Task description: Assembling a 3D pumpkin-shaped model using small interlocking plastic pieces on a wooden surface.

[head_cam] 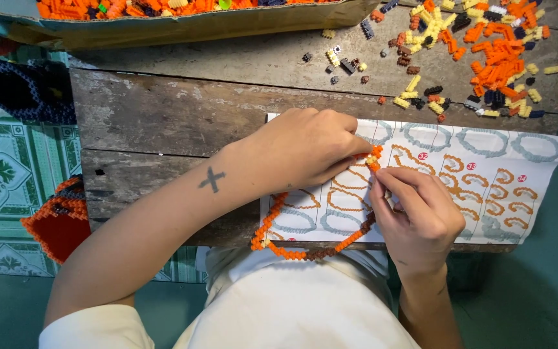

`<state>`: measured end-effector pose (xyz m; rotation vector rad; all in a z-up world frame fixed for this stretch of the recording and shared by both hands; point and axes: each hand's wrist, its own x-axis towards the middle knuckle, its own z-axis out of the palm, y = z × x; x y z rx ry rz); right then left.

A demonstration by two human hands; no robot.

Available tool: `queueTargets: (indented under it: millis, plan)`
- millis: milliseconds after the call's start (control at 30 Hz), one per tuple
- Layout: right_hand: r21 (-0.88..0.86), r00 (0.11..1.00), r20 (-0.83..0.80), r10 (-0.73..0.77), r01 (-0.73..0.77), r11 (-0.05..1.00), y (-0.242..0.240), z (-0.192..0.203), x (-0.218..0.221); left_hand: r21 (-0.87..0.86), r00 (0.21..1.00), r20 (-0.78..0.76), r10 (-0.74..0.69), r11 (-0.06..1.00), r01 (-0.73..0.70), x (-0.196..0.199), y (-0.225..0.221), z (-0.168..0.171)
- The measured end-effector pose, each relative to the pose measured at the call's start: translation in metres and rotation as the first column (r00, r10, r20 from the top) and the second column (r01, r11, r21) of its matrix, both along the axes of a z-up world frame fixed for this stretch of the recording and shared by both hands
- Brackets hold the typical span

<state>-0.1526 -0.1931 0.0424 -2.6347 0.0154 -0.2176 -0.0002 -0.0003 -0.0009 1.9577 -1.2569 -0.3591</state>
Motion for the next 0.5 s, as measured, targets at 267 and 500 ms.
queueTargets:
  millis: [267, 500]
  plan:
    - [0.004, 0.999, -0.027, 0.019, -0.019, 1.0, -0.0023, 0.0012, 0.0036, -0.004, 1.0, -0.013, -0.007, 1.0, 0.007, 0.0004, -0.0001, 0.0008]
    - [-0.055, 0.999, -0.054, 0.0, -0.003, 0.998, 0.0023, 0.0055, 0.0016, -0.007, 1.0, -0.014, 0.0, 1.0, 0.0, 0.0003, -0.0005, 0.001]
